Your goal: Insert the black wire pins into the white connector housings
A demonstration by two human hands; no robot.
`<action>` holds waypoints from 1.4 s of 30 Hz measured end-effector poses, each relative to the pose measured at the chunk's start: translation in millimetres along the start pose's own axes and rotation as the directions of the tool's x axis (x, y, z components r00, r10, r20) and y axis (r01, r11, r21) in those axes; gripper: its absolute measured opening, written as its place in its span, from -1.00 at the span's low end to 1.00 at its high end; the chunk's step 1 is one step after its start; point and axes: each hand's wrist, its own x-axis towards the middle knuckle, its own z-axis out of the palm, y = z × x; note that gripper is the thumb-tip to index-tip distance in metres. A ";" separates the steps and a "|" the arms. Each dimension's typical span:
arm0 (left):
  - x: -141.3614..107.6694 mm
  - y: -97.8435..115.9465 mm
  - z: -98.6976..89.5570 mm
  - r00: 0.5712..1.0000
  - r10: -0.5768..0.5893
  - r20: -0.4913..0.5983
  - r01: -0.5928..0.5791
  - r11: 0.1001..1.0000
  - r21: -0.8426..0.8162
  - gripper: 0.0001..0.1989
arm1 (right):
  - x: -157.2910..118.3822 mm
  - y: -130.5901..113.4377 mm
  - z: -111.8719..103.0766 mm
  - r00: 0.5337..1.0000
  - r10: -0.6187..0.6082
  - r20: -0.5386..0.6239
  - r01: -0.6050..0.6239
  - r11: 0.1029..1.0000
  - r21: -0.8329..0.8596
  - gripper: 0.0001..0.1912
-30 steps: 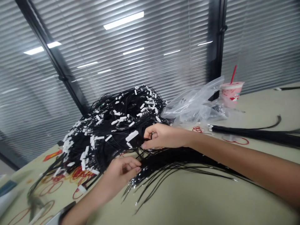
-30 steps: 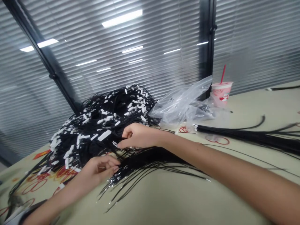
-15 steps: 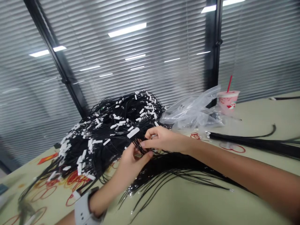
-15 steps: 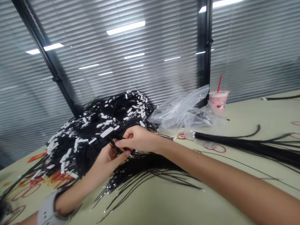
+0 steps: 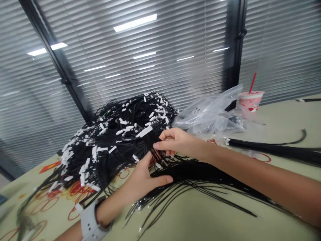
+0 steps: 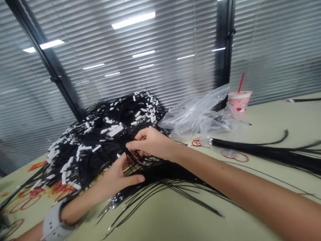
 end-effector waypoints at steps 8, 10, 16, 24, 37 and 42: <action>10.8 16.2 -21.1 0.956 -0.203 -0.214 0.143 0.954 -0.264 -0.77 | -2.6 10.0 9.8 0.967 -0.218 -0.129 0.153 0.910 -0.385 -0.86; 10.9 12.7 -23.3 0.942 -0.259 -0.212 0.183 0.930 -0.319 -0.77 | -2.3 13.0 9.8 0.959 -0.274 -0.069 0.200 0.829 -0.522 -0.92; 10.0 5.0 -25.4 0.933 -0.315 -0.172 0.219 0.879 -0.425 -0.77 | -3.6 32.0 13.3 0.973 -0.231 0.030 0.174 0.635 -0.753 -0.90; 15.3 -1.2 -43.3 0.936 -0.345 -0.061 0.278 0.836 -0.472 -0.68 | -7.5 20.5 -0.2 0.980 -0.084 0.180 0.192 0.649 -0.736 -0.87; 3.6 29.5 -32.0 0.950 -0.313 -0.017 0.294 0.909 -0.297 -0.59 | -1.9 17.6 -12.5 0.941 0.103 0.322 0.072 0.869 -0.490 -0.79; 2.3 38.1 -34.0 0.973 -0.231 0.008 0.229 0.960 -0.161 -0.65 | -1.5 7.6 -16.2 0.961 0.046 0.272 0.079 0.899 -0.431 -0.82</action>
